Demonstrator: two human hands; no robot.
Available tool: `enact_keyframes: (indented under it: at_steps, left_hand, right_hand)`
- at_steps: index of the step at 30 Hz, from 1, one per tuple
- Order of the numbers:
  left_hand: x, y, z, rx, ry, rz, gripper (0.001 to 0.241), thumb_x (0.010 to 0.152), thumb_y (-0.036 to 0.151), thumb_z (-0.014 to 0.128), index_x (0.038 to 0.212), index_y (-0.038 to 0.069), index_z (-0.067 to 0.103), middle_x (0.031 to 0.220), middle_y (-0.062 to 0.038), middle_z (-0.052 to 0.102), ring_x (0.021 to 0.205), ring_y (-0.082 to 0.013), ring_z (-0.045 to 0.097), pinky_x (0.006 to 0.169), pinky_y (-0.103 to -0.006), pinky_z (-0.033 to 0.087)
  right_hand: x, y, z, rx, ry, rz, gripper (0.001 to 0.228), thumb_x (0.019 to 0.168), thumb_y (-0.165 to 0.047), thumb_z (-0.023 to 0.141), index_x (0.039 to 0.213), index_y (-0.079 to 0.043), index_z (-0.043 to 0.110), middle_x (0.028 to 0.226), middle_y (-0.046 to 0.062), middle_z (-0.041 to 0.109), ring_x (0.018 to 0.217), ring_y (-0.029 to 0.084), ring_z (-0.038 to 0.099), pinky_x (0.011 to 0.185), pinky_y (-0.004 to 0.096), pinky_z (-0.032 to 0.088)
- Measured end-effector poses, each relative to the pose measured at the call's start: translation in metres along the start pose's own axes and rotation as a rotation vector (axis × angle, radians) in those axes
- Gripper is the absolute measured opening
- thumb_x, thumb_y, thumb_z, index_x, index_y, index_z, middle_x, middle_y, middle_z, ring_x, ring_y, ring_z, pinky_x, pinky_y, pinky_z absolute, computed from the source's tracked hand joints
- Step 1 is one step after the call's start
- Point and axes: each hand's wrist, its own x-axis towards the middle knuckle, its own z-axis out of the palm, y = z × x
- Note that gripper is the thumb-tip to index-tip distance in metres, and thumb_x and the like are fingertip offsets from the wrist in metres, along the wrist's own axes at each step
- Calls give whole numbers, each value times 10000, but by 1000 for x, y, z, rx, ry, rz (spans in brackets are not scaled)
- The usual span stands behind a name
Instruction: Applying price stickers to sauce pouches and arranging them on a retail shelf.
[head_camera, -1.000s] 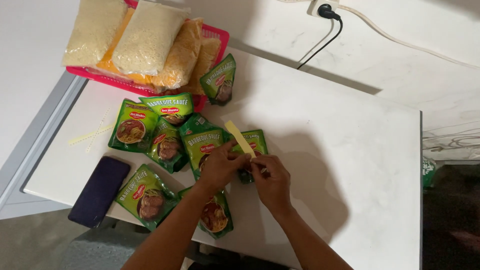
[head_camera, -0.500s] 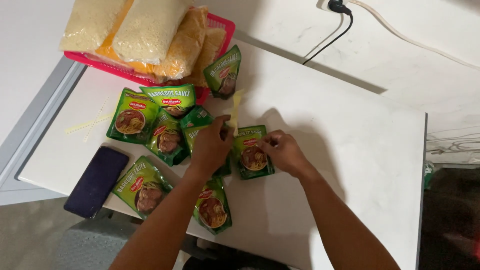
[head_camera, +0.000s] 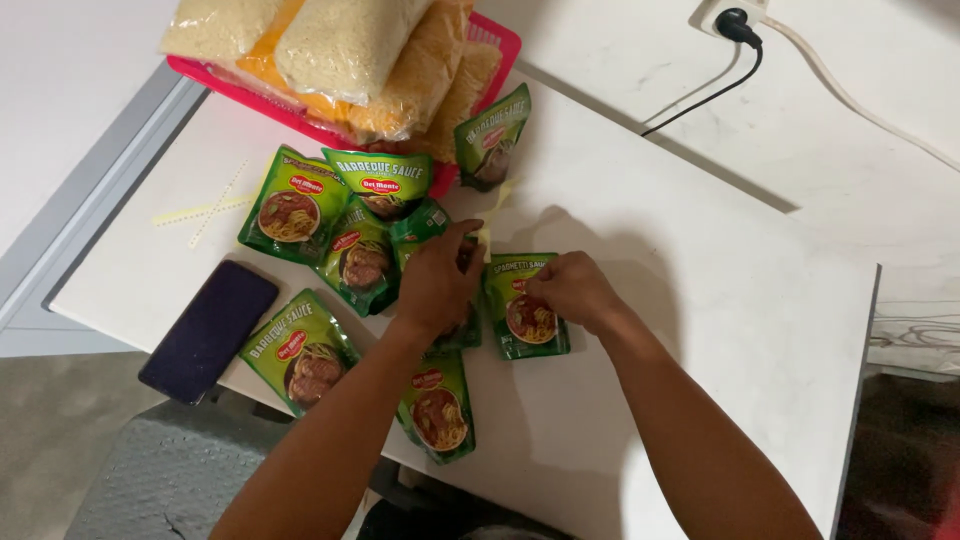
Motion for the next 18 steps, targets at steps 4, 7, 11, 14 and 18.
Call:
enact_keyframes:
  at_steps: [4, 7, 11, 14, 18]
  left_hand:
    - [1, -5, 3, 40, 20, 61, 313, 945, 226, 672, 1239, 116, 664, 917, -123, 758, 803, -299, 725, 731, -423, 575]
    - [1, -6, 3, 53, 6, 64, 327, 940, 220, 675, 1248, 111, 659, 918, -119, 758, 811, -298, 725, 742, -424, 574]
    - [2, -2, 2, 44, -17, 19, 332, 932, 222, 684, 1246, 115, 660, 926, -113, 760, 815, -288, 733, 753, -409, 585]
    - [0, 0, 1, 41, 5, 32, 321, 934, 224, 688, 1237, 120, 665, 923, -111, 766, 822, -285, 736, 747, -405, 586]
    - [-1, -3, 3, 54, 21, 69, 320, 945, 219, 689, 1247, 114, 663, 955, -119, 762, 831, -290, 730, 751, -408, 582]
  right_hand:
    - [-4, -3, 6, -140, 108, -103, 345, 786, -283, 815, 896, 42, 786, 868, 229, 760, 784, 285, 749, 729, 417, 602]
    - [-5, -7, 15, -344, 187, -133, 395, 780, -332, 833, 841, 52, 764, 856, 264, 730, 789, 344, 724, 749, 445, 586]
    - [-1, -10, 25, -394, 190, -37, 452, 801, -344, 834, 786, 92, 716, 842, 256, 721, 787, 341, 738, 749, 456, 605]
    - [-6, -16, 23, -255, 170, 49, 390, 798, -285, 828, 905, 73, 716, 914, 233, 739, 854, 335, 761, 774, 461, 614]
    - [-4, -3, 12, -550, 345, -228, 533, 751, -360, 888, 952, 96, 700, 1025, 254, 698, 1004, 401, 671, 856, 457, 562]
